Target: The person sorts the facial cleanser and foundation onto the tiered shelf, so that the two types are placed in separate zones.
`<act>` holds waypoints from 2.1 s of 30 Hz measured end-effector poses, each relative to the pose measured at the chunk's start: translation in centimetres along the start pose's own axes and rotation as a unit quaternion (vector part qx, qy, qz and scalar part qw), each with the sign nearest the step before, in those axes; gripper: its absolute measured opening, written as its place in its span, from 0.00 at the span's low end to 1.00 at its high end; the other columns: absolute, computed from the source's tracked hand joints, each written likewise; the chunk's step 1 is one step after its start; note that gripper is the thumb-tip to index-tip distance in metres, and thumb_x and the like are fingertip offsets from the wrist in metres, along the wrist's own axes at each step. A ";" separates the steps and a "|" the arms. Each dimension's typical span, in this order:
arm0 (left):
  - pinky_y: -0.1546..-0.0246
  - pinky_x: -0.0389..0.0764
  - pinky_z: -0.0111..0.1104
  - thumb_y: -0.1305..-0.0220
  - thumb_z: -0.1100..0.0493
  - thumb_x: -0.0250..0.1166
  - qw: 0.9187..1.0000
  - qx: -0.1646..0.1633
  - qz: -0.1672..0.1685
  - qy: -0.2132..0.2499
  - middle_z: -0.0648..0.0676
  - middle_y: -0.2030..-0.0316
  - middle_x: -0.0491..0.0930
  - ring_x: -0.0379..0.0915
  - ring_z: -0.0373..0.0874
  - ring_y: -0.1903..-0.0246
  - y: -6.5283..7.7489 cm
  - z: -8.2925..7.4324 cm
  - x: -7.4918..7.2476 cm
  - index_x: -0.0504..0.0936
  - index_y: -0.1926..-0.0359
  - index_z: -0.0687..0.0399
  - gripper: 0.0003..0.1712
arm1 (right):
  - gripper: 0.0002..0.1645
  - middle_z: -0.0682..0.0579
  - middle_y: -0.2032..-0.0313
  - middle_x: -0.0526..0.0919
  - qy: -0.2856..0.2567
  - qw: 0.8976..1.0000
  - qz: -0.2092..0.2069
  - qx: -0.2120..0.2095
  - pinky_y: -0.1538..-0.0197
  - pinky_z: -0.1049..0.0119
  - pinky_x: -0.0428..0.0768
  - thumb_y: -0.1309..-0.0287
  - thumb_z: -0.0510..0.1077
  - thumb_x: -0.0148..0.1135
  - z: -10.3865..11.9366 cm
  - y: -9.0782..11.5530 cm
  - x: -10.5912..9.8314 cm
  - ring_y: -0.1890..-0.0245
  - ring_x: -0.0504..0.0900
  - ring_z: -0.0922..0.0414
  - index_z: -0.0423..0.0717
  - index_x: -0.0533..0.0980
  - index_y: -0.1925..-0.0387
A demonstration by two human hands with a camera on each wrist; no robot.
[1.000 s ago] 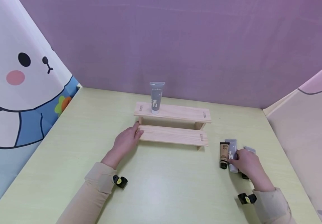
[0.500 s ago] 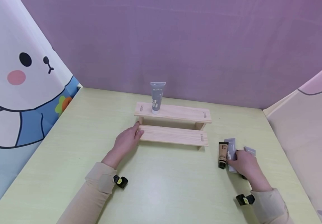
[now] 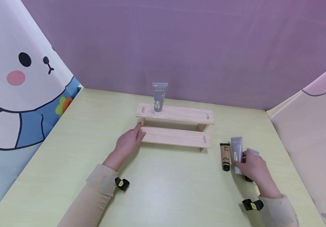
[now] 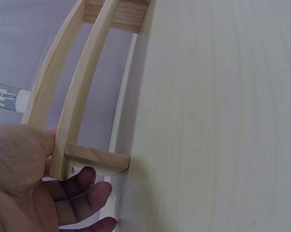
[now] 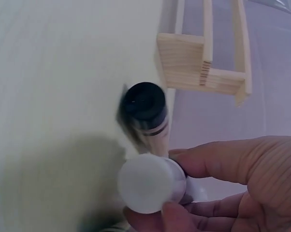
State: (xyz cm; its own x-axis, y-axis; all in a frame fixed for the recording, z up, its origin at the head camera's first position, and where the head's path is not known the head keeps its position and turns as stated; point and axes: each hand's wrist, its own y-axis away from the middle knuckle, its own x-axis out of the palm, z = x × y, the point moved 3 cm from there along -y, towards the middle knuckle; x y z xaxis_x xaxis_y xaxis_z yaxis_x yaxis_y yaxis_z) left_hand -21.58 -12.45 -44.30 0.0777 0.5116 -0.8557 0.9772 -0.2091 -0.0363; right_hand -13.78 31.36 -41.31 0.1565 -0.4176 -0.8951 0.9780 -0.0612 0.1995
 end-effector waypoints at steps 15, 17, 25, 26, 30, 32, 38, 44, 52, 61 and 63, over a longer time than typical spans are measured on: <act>0.59 0.79 0.51 0.24 0.46 0.48 1.000 -0.001 0.001 -0.001 0.67 0.52 0.80 0.78 0.62 0.54 0.0 0.2 0.0 0.59 0.28 0.63 0.33 | 0.32 0.30 0.54 0.79 -0.040 0.996 -0.077 -0.037 0.66 0.53 0.80 0.39 0.48 0.63 2.2 0.3 -2.0 0.58 0.81 0.37 0.28 0.66 0.45; 0.59 0.79 0.51 0.24 0.46 0.48 1.000 0.000 0.001 0.001 0.67 0.52 0.81 0.78 0.62 0.54 0.0 0.2 0.0 0.59 0.28 0.63 0.33 | 0.31 0.30 0.53 0.79 -0.047 0.994 -0.087 -0.045 0.65 0.52 0.80 0.39 0.48 0.64 2.6 0.1 -2.1 0.56 0.82 0.36 0.29 0.66 0.45; 0.57 0.78 0.52 0.23 0.46 0.47 1.000 0.004 -0.001 0.008 0.68 0.50 0.80 0.78 0.62 0.53 0.0 0.2 0.1 0.58 0.28 0.63 0.34 | 0.32 0.30 0.50 0.77 -0.098 0.987 -0.110 -0.057 0.64 0.52 0.81 0.38 0.48 0.63 4.7 -0.2 -2.7 0.59 0.83 0.38 0.32 0.64 0.42; 0.57 0.78 0.52 0.23 0.46 0.47 1.000 0.003 0.000 0.009 0.68 0.50 0.80 0.78 0.62 0.52 0.0 0.2 0.1 0.58 0.27 0.63 0.34 | 0.32 0.31 0.50 0.77 -0.102 0.987 -0.112 -0.059 0.63 0.51 0.81 0.38 0.48 0.64 5.0 -0.3 -2.8 0.60 0.83 0.38 0.32 0.64 0.41; 0.55 0.78 0.52 0.23 0.46 0.47 1.000 0.000 0.002 0.011 0.69 0.48 0.79 0.77 0.63 0.51 0.0 0.2 0.1 0.58 0.27 0.64 0.34 | 0.33 0.31 0.49 0.77 -0.115 0.985 -0.108 -0.067 0.60 0.47 0.81 0.38 0.48 0.64 6.2 -0.7 -2.9 0.59 0.83 0.37 0.32 0.64 0.41; 0.55 0.78 0.52 0.23 0.46 0.47 1.000 -0.001 0.002 0.012 0.69 0.48 0.78 0.77 0.63 0.50 0.0 0.2 0.1 0.58 0.27 0.63 0.34 | 0.32 0.31 0.49 0.77 -0.120 0.984 -0.108 -0.071 0.60 0.48 0.82 0.38 0.48 0.64 6.7 -0.9 -3.0 0.58 0.83 0.37 0.33 0.64 0.41; 0.53 0.77 0.53 0.23 0.46 0.46 1.000 -0.006 0.006 0.017 0.69 0.46 0.78 0.76 0.63 0.49 -0.1 0.2 0.3 0.58 0.27 0.62 0.34 | 0.29 0.34 0.50 0.76 -0.147 0.977 -0.121 -0.092 0.65 0.54 0.84 0.37 0.46 0.64 8.5 -1.1 -3.2 0.57 0.83 0.37 0.34 0.64 0.42; 0.51 0.76 0.53 0.23 0.46 0.46 1.000 -0.007 0.005 0.018 0.69 0.45 0.77 0.75 0.64 0.48 -0.1 0.2 0.2 0.57 0.27 0.62 0.34 | 0.29 0.35 0.50 0.76 -0.163 0.971 -0.135 -0.114 0.64 0.51 0.84 0.38 0.44 0.65 10.4 -1.6 -3.4 0.56 0.83 0.36 0.34 0.64 0.43; 0.53 0.77 0.53 0.23 0.46 0.46 1.000 -0.007 0.005 0.019 0.69 0.48 0.78 0.77 0.63 0.50 -0.1 0.2 0.2 0.57 0.27 0.62 0.34 | 0.30 0.38 0.50 0.77 -0.218 0.956 -0.128 -0.147 0.57 0.51 0.83 0.39 0.43 0.66 12.5 -3.2 -3.0 0.56 0.84 0.40 0.35 0.64 0.43; 0.55 0.78 0.52 0.23 0.45 0.46 1.000 -0.013 0.006 0.019 0.69 0.48 0.79 0.77 0.64 0.51 0.0 0.1 0.1 0.58 0.27 0.61 0.34 | 0.33 0.40 0.48 0.77 -0.275 0.937 -0.105 -0.189 0.55 0.58 0.83 0.40 0.41 0.68 15.7 -5.4 -2.3 0.55 0.83 0.44 0.37 0.63 0.39; 0.55 0.77 0.53 0.23 0.46 0.46 1.000 -0.012 0.006 0.018 0.69 0.48 0.78 0.77 0.64 0.51 0.1 0.2 0.1 0.57 0.27 0.62 0.34 | 0.34 0.41 0.48 0.76 -0.289 0.932 -0.102 -0.192 0.54 0.58 0.83 0.41 0.41 0.68 16.4 -5.8 -2.2 0.54 0.83 0.45 0.38 0.63 0.38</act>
State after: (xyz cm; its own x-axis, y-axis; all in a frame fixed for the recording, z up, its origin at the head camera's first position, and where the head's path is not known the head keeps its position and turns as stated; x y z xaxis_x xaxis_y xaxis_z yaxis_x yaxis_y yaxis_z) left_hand -21.56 -12.55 -44.44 0.0956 0.5392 -0.8367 0.9805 -0.1961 -0.0143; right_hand -22.07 17.76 -33.98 -0.0307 -0.8584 -0.5121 0.9738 0.0898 -0.2089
